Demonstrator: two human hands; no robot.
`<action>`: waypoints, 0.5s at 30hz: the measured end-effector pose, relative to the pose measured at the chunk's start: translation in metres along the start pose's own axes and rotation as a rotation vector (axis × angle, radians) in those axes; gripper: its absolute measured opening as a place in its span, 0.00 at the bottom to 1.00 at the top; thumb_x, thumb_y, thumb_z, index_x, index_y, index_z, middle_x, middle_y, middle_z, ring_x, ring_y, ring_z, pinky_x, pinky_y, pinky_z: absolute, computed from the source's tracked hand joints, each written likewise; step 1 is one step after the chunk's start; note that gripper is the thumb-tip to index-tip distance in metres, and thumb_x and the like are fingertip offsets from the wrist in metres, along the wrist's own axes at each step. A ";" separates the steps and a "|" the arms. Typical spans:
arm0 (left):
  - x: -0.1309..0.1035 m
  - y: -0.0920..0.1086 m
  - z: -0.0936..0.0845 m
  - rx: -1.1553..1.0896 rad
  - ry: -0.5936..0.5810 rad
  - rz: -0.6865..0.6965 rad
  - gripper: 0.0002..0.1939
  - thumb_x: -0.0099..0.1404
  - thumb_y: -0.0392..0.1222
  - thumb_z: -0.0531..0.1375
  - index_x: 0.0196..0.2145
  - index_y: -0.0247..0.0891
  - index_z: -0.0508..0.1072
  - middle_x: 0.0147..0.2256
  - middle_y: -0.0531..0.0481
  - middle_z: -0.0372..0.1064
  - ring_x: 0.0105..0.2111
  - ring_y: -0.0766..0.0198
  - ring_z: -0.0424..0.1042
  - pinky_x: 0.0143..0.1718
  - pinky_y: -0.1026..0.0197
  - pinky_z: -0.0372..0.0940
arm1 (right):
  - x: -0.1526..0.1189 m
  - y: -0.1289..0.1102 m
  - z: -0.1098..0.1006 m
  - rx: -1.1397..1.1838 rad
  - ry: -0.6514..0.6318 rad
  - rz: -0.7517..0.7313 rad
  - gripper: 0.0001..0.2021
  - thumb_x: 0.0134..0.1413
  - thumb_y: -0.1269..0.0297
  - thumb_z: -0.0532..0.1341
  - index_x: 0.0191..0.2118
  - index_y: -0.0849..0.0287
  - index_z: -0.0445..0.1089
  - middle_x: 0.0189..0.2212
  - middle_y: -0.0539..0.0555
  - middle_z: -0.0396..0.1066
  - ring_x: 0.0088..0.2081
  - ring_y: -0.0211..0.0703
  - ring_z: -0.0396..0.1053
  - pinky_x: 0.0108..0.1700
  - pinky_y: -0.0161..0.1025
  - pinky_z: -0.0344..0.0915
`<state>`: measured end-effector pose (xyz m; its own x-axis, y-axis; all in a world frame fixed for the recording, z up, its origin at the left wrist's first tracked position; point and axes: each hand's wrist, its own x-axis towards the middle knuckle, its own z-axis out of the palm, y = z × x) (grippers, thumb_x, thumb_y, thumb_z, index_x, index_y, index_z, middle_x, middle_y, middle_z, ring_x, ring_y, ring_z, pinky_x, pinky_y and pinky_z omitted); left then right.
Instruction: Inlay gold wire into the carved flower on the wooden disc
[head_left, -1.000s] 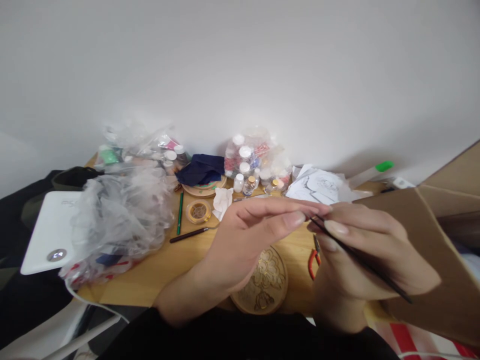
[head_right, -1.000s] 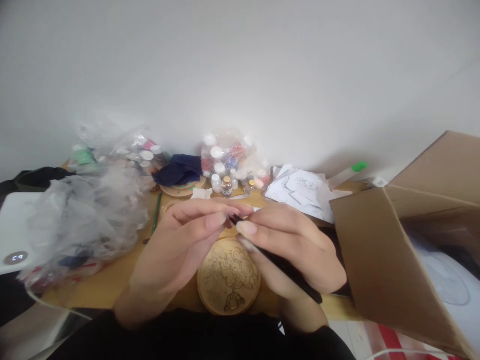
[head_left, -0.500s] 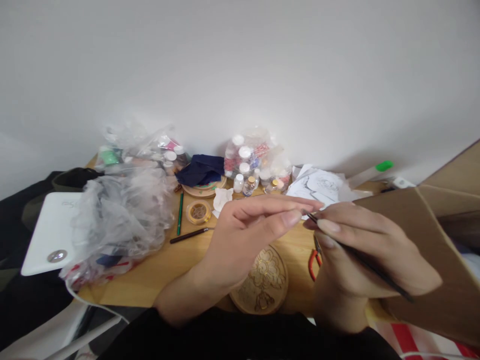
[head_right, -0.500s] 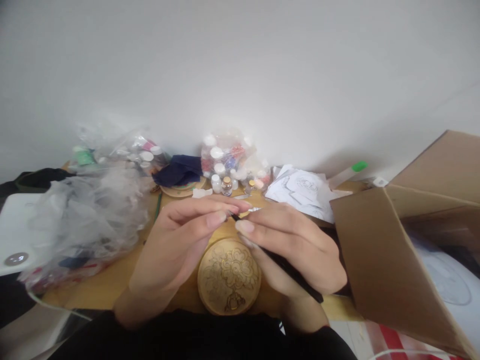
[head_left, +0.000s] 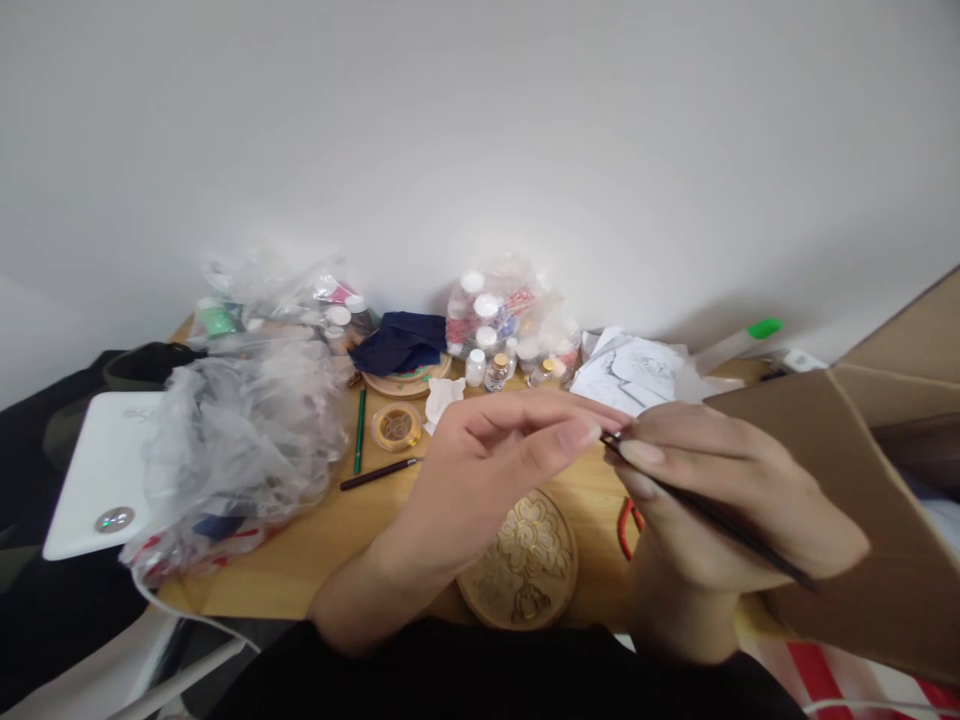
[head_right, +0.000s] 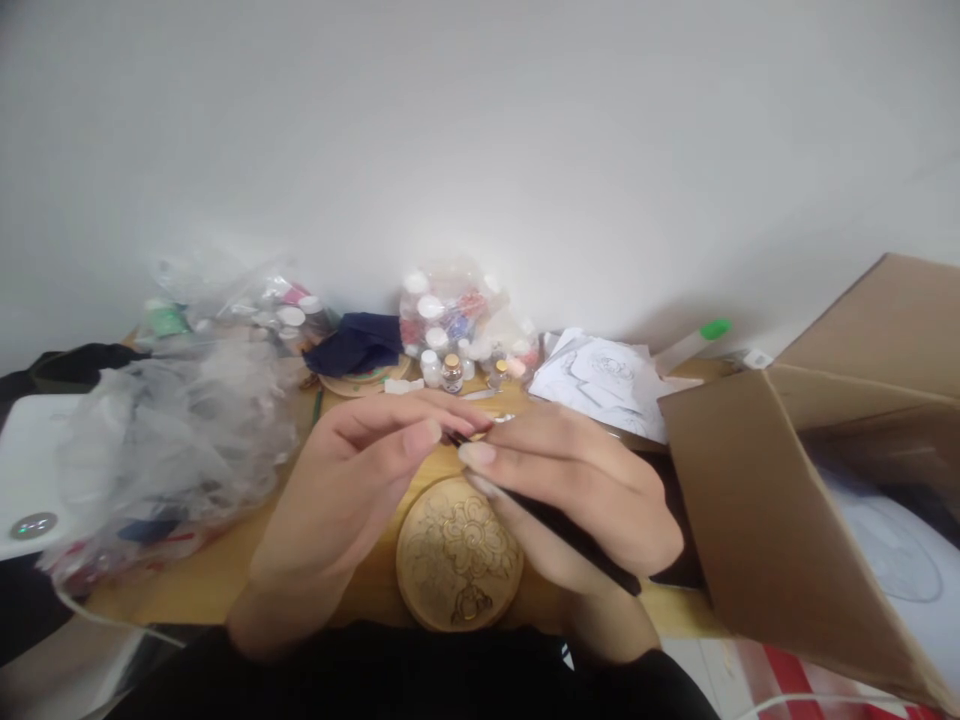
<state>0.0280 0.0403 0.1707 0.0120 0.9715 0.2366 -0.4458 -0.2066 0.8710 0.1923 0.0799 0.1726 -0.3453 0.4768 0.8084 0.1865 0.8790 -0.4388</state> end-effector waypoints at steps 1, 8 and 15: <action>0.000 0.000 0.000 0.017 0.015 0.008 0.12 0.65 0.32 0.63 0.35 0.51 0.82 0.37 0.60 0.80 0.41 0.64 0.79 0.48 0.60 0.74 | 0.000 -0.001 0.003 -0.013 0.044 -0.028 0.14 0.55 0.75 0.66 0.44 0.51 0.78 0.34 0.51 0.79 0.32 0.39 0.76 0.30 0.37 0.75; 0.004 0.011 -0.012 0.250 0.038 0.069 0.08 0.62 0.32 0.65 0.29 0.43 0.80 0.33 0.55 0.79 0.37 0.66 0.77 0.44 0.61 0.73 | 0.003 -0.009 0.008 0.014 0.043 -0.054 0.11 0.54 0.77 0.66 0.42 0.57 0.78 0.31 0.53 0.79 0.31 0.39 0.76 0.30 0.36 0.74; 0.008 0.010 -0.033 0.228 0.133 0.174 0.04 0.60 0.36 0.69 0.30 0.46 0.81 0.33 0.56 0.79 0.36 0.68 0.76 0.41 0.64 0.70 | 0.002 0.006 -0.018 0.068 -0.026 -0.060 0.20 0.48 0.77 0.70 0.47 0.52 0.78 0.35 0.52 0.80 0.31 0.41 0.77 0.28 0.37 0.74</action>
<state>-0.0062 0.0496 0.1673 -0.1706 0.9229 0.3452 -0.2188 -0.3771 0.8999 0.2096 0.0861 0.1784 -0.3783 0.4219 0.8240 0.1021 0.9037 -0.4158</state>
